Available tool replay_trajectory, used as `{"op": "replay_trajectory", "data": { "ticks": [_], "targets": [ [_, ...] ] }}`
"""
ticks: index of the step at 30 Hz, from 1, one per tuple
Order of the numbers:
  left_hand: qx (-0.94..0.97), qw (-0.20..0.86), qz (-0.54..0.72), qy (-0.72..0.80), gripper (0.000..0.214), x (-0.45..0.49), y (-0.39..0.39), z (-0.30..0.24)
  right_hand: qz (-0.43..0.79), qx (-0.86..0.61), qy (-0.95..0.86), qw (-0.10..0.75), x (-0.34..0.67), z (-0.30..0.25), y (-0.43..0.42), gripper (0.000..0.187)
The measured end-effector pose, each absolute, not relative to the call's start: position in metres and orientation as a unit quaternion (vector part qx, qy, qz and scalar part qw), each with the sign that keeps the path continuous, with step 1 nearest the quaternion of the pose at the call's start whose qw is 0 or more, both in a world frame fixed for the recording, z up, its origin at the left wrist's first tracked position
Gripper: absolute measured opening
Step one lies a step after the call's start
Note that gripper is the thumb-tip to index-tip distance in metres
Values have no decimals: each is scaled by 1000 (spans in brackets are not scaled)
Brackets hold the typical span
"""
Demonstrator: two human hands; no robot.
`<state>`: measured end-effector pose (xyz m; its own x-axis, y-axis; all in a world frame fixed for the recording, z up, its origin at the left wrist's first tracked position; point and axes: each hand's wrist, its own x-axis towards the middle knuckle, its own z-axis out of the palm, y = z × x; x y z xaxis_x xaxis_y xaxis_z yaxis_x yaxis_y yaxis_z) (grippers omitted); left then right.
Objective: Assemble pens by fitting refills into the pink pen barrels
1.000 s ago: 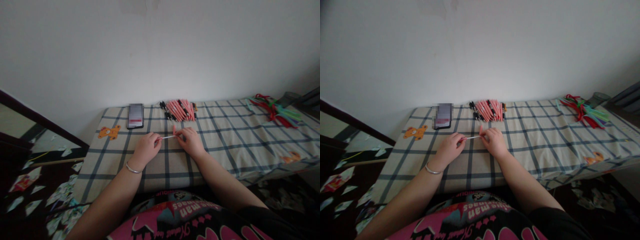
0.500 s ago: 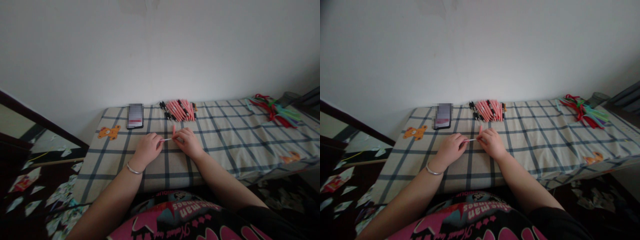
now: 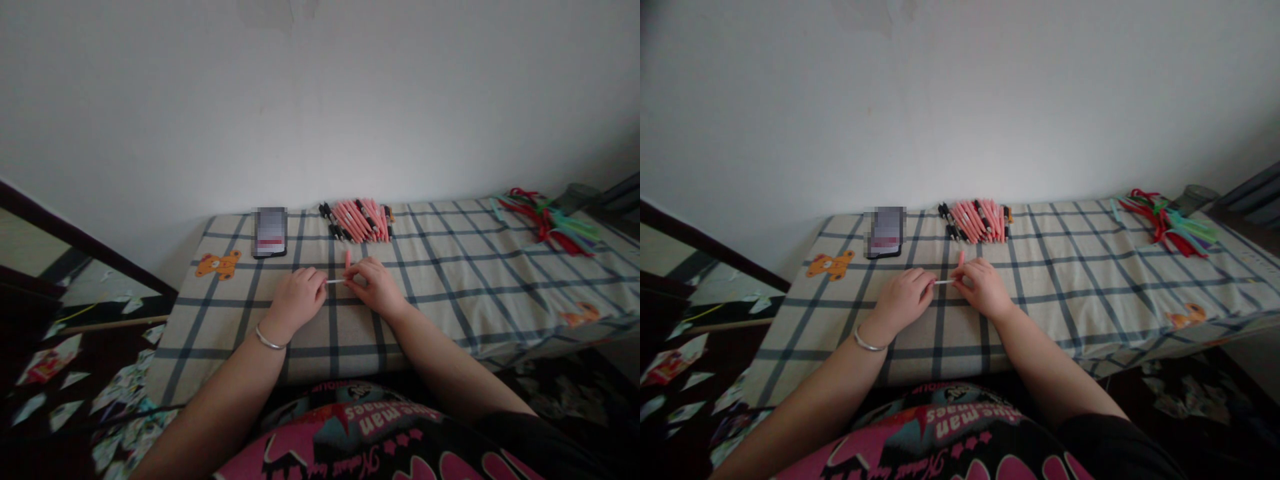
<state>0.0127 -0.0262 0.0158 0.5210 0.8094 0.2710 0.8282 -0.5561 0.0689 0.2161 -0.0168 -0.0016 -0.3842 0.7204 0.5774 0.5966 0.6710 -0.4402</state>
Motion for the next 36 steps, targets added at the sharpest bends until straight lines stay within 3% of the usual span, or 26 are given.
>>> {"op": "replay_trajectory", "data": {
  "ticks": [17,23,36],
  "targets": [
    [-876,26,-106,-469,30,14,-29,17,106,-410,-826,371,218,0,-16,17],
    [-861,19,-133,-490,27,12,-29,18,50,-514,-765,385,223,-1,-12,9],
    [-837,4,-167,-521,25,12,-30,20,-19,-555,-763,331,230,-21,-1,34]
  ]
}}
